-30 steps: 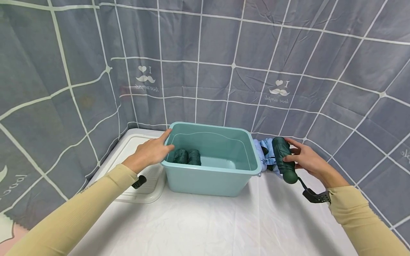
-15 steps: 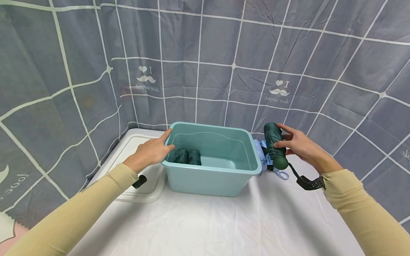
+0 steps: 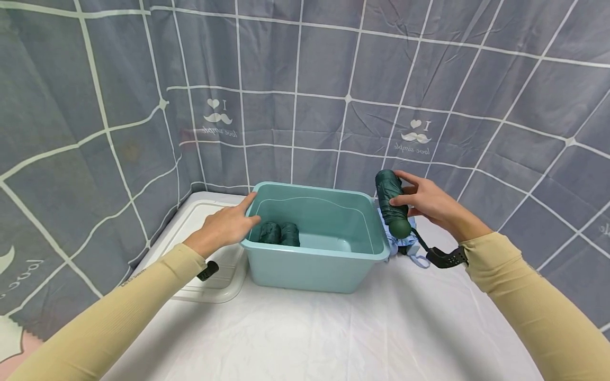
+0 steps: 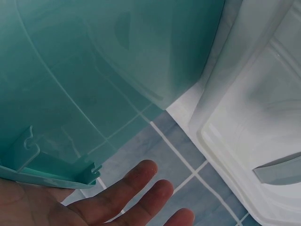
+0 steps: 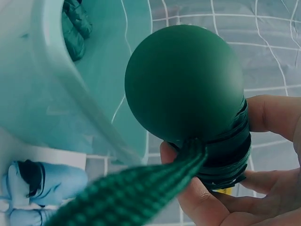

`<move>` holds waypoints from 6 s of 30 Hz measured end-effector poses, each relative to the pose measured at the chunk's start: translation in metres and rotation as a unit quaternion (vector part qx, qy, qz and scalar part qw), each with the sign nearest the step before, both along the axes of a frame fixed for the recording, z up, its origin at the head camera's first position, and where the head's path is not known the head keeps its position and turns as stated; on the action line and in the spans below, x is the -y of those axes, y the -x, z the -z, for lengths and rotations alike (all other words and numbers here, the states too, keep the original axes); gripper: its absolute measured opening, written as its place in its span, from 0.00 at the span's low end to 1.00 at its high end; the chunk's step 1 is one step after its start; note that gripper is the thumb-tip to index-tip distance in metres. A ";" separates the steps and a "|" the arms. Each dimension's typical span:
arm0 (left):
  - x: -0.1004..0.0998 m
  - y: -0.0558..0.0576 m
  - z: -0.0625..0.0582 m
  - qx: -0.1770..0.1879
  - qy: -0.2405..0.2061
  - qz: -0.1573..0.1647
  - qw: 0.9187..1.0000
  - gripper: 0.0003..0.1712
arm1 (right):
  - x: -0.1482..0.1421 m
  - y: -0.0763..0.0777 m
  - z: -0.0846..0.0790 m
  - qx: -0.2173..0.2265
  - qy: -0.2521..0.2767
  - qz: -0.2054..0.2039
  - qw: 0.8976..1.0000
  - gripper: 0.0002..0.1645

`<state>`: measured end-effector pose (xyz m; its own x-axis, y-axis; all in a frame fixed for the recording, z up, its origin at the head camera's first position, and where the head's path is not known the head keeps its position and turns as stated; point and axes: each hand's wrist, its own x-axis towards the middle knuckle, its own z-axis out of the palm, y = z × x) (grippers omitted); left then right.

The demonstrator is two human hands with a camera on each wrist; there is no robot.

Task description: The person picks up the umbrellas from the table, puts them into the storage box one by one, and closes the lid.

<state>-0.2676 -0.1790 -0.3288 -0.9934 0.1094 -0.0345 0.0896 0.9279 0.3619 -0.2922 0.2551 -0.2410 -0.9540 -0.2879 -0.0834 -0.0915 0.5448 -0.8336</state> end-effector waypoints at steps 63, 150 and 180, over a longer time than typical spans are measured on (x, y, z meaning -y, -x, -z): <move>0.000 -0.002 0.000 -0.001 -0.001 -0.013 1.000 0.43 | 0.167 0.078 0.063 0.218 -0.182 -0.166 0.944 0.50; -0.001 -0.001 -0.002 0.007 -0.006 0.000 1.000 0.44 | 0.067 0.043 0.010 0.103 -0.140 -0.222 0.959 0.40; 0.000 0.000 0.000 0.002 -0.007 0.002 1.000 0.43 | -0.047 0.046 0.026 0.024 -0.074 -0.111 0.991 0.44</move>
<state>-0.2675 -0.1788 -0.3284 -0.9928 0.1144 -0.0369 0.0923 0.9221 0.3759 -0.3384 0.3025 -0.2671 -0.8624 -0.4714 -0.1844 -0.1843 0.6317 -0.7529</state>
